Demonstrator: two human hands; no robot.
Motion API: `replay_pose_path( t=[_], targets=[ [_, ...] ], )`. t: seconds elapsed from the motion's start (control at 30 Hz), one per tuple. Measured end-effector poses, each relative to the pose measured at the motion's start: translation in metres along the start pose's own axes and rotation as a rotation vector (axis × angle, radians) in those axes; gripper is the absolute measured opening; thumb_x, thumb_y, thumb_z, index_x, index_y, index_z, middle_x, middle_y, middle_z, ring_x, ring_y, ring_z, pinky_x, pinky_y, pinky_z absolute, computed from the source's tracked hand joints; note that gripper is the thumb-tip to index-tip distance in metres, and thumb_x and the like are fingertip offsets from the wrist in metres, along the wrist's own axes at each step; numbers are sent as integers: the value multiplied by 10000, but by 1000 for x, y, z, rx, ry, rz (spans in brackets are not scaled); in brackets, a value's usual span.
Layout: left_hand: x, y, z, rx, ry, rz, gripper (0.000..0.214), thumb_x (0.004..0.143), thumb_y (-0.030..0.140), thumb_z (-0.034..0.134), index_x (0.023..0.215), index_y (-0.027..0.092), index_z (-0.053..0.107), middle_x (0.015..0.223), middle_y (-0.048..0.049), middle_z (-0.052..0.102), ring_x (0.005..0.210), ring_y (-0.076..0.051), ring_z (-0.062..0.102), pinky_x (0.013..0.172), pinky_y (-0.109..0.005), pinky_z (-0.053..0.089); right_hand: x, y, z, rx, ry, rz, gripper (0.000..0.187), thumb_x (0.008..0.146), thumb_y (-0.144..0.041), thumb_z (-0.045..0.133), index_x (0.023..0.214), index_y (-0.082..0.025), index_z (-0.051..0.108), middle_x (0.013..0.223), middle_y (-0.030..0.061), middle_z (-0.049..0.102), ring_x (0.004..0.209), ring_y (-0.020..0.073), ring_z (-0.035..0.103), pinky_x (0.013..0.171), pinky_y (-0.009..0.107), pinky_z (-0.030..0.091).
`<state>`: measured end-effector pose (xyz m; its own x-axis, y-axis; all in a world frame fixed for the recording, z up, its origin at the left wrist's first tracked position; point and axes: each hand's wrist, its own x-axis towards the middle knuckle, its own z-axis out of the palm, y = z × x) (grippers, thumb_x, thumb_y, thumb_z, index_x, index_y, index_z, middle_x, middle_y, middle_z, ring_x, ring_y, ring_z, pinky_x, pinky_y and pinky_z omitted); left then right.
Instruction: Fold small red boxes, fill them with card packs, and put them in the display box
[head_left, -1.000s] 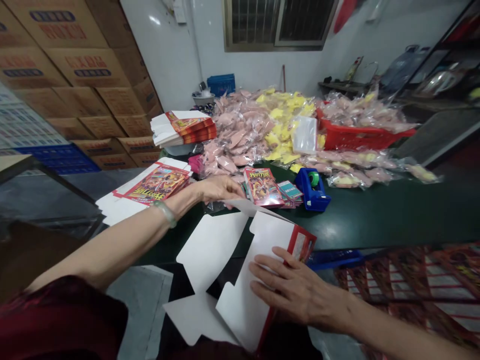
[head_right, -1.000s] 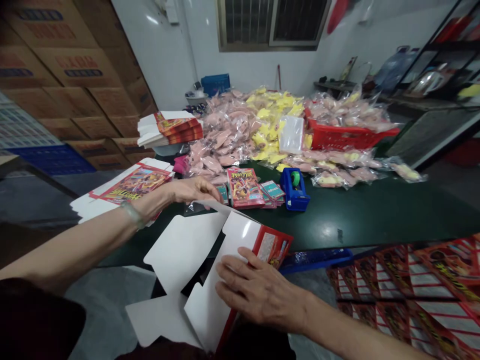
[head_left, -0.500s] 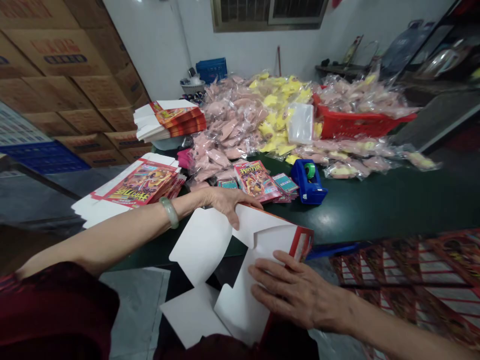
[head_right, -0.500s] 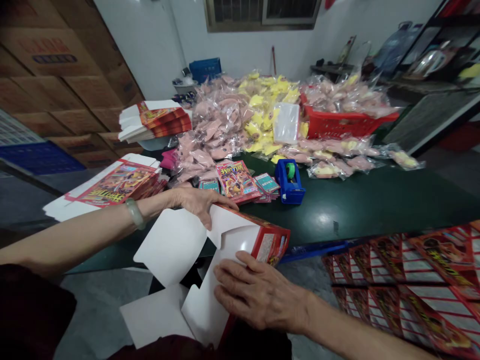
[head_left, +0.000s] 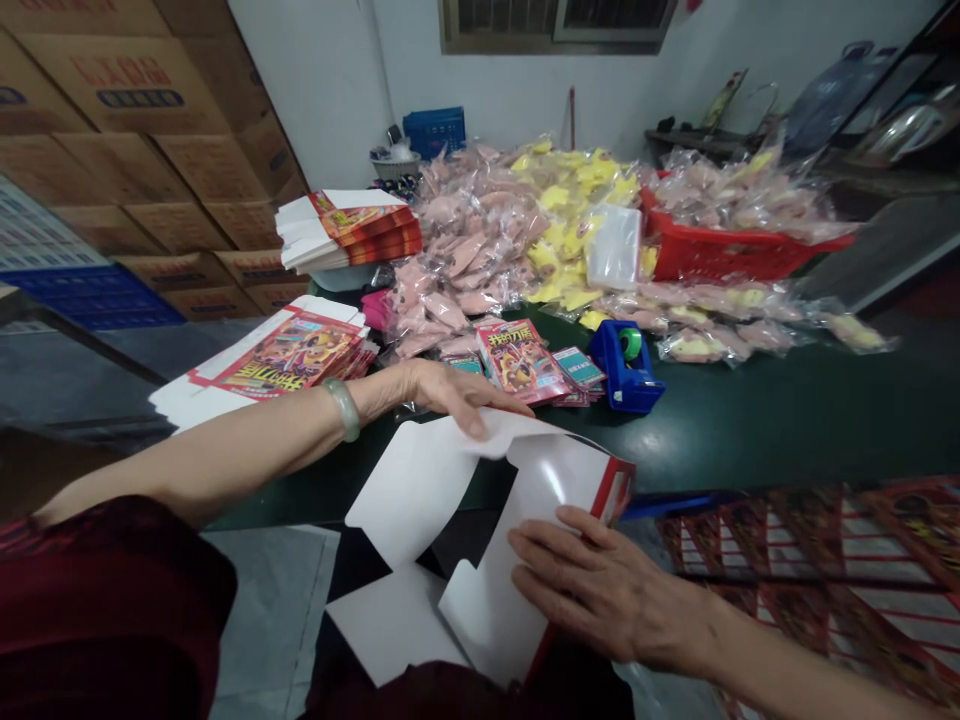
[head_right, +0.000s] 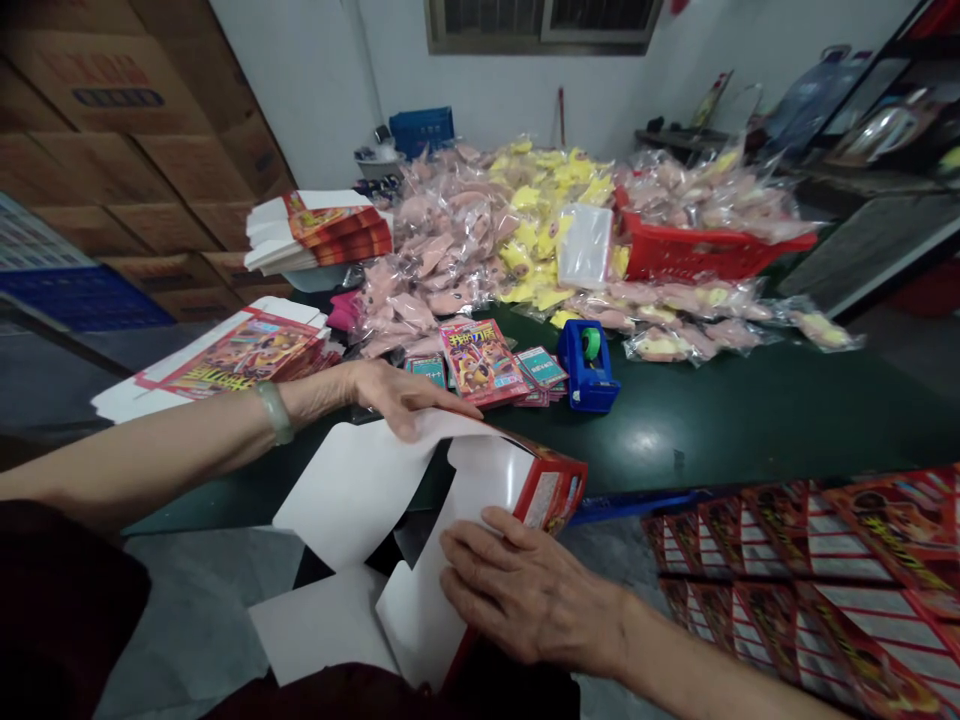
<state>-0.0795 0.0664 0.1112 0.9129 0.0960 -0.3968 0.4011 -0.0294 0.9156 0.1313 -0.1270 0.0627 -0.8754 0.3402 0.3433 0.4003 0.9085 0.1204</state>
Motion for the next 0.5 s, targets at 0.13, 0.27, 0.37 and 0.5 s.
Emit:
replay_pose_path(
  t=[0.13, 0.27, 0.37, 0.5],
  targets=[
    [9, -7, 4, -50, 175, 27, 655, 614, 544, 681, 1118, 135, 596, 1055, -94, 650, 935, -234, 588, 779, -298, 447, 1, 0, 0, 4, 21, 5, 240, 914, -165, 417, 1067, -159, 602, 1160, 68, 628, 1140, 178, 483, 992, 348, 347],
    [20, -8, 3, 253, 187, 10, 607, 524, 307, 792, 1093, 217, 601, 1025, -29, 639, 854, -193, 579, 723, -275, 445, 0, 0, 0, 1, 48, 1, 261, 922, -168, 386, 1055, -167, 610, 1132, 48, 643, 1120, 176, 494, 997, 338, 332],
    [24, -7, 2, 471, 199, 44, 595, 528, 248, 773, 1098, 232, 602, 1027, -15, 634, 877, -194, 574, 725, -263, 443, -2, 0, 1, -8, 26, 9, 268, 919, -169, 385, 1069, -165, 607, 1120, 57, 645, 1125, 179, 494, 1000, 350, 333],
    [26, -3, 6, 622, 192, -17, 551, 564, 233, 739, 1099, 203, 609, 972, -22, 646, 847, -195, 580, 696, -255, 431, -4, 0, 3, -10, 52, 26, 265, 915, -163, 388, 1052, -159, 615, 1086, 69, 654, 1127, 176, 494, 998, 363, 344]
  ],
)
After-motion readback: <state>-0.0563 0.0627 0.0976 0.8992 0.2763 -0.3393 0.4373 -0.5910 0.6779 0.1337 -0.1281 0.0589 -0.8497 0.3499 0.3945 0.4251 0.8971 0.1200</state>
